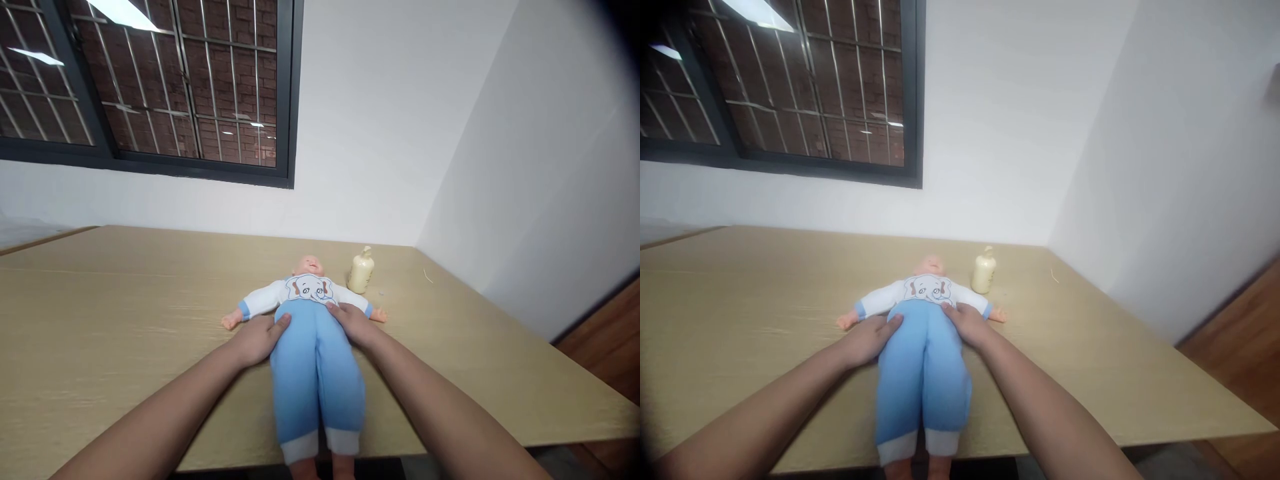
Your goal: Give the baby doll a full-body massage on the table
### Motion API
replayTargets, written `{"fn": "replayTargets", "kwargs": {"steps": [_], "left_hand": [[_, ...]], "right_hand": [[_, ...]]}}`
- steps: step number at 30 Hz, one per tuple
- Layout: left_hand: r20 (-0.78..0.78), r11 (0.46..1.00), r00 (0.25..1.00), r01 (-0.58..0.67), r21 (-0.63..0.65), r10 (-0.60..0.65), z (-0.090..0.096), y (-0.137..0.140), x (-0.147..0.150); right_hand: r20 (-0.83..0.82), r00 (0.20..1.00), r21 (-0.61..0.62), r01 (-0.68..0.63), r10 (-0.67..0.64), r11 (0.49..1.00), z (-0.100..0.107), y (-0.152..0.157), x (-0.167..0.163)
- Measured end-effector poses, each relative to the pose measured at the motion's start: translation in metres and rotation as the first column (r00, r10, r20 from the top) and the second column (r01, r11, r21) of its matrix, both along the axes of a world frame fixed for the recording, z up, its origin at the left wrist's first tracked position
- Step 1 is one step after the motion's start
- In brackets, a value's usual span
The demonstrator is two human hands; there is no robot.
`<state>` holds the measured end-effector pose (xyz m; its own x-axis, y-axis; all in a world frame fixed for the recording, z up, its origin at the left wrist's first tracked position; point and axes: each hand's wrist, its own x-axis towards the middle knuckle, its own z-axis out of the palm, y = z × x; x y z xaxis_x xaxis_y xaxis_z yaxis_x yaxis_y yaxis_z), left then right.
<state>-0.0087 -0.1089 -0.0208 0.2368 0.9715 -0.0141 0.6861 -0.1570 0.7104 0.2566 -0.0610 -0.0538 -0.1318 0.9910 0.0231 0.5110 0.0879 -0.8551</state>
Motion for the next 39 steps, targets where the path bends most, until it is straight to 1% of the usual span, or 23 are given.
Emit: {"fn": "replayTargets", "kwargs": {"steps": [2, 4, 5, 8, 10, 12, 14, 15, 17, 19, 20, 22, 24, 27, 30, 33, 35, 39], "left_hand": [[-0.058, 1.0, 0.998, -0.017, 0.014, 0.017, -0.001, 0.002, -0.003], [-0.08, 0.998, 0.996, -0.039, 0.041, 0.042, -0.002, 0.004, -0.004], [-0.085, 0.997, 0.995, -0.051, 0.059, 0.056, -0.002, 0.005, -0.004], [-0.111, 0.986, 0.989, -0.086, 0.143, 0.103, 0.001, 0.005, -0.004], [-0.128, 0.965, 0.981, -0.11, 0.238, 0.143, 0.004, 0.005, -0.006], [-0.114, 0.93, 0.979, -0.119, 0.347, 0.167, 0.004, 0.008, -0.009], [-0.092, 0.894, 0.983, -0.104, 0.436, 0.159, 0.001, 0.013, -0.012], [-0.094, 0.884, 0.985, -0.085, 0.46, 0.144, -0.003, 0.015, -0.014], [-0.14, 0.886, 0.984, -0.031, 0.463, 0.108, -0.009, 0.02, -0.015], [-0.204, 0.9, 0.977, 0.032, 0.434, 0.064, -0.014, 0.022, -0.015], [-0.222, 0.904, 0.973, 0.044, 0.424, 0.057, -0.016, 0.023, -0.014], [-0.231, 0.904, 0.97, 0.034, 0.427, 0.073, -0.016, 0.023, -0.012], [-0.231, 0.895, 0.966, 0.0, 0.446, 0.116, -0.014, 0.022, -0.011], [-0.262, 0.887, 0.952, -0.024, 0.461, 0.161, -0.01, 0.019, -0.01], [-0.277, 0.887, 0.947, -0.017, 0.461, 0.162, -0.007, 0.018, -0.009], [-0.254, 0.888, 0.954, -0.026, 0.459, 0.159, -0.006, 0.018, -0.01], [-0.196, 0.886, 0.964, -0.075, 0.458, 0.183, -0.007, 0.021, -0.012], [0.007, 0.874, 0.979, -0.186, 0.449, 0.205, -0.006, 0.036, -0.011]], "right_hand": [[0.145, 0.988, 0.08, 0.035, -0.046, 0.996, 0.002, 0.0, 0.002], [0.202, 0.974, 0.172, 0.072, -0.107, 0.982, 0.004, 0.0, 0.003], [0.192, 0.972, 0.213, 0.092, -0.134, 0.973, 0.005, 0.0, 0.004], [0.09, 0.978, 0.325, 0.149, -0.187, 0.934, 0.008, 0.001, 0.006], [0.051, 0.977, 0.391, 0.169, -0.205, 0.905, 0.01, 0.003, 0.008], [0.025, 0.982, 0.433, 0.157, -0.186, 0.887, 0.01, 0.004, 0.011], [-0.012, 0.994, 0.432, 0.102, -0.108, 0.896, 0.01, 0.005, 0.012], [-0.022, 0.998, 0.426, 0.063, -0.059, 0.902, 0.01, 0.005, 0.013], [0.003, 1.0, 0.42, -0.015, 0.015, 0.907, 0.01, 0.004, 0.012], [0.069, 0.997, 0.426, -0.063, 0.037, 0.903, 0.01, 0.002, 0.01], [0.096, 0.995, 0.43, -0.074, 0.035, 0.9, 0.01, 0.002, 0.01], [0.122, 0.992, 0.434, -0.081, 0.031, 0.897, 0.011, 0.001, 0.009], [0.122, 0.992, 0.428, -0.088, 0.038, 0.9, 0.012, 0.0, 0.01], [0.12, 0.992, 0.413, -0.083, 0.036, 0.907, 0.016, 0.001, 0.013], [0.151, 0.989, 0.415, -0.059, -0.005, 0.908, 0.019, 0.0, 0.015], [0.162, 0.986, 0.42, -0.033, -0.039, 0.907, 0.021, 0.0, 0.015], [0.082, 0.996, 0.417, 0.001, -0.039, 0.909, 0.022, 0.002, 0.015], [-0.122, 0.991, 0.41, 0.096, -0.049, 0.907, 0.026, 0.017, 0.011]]}}
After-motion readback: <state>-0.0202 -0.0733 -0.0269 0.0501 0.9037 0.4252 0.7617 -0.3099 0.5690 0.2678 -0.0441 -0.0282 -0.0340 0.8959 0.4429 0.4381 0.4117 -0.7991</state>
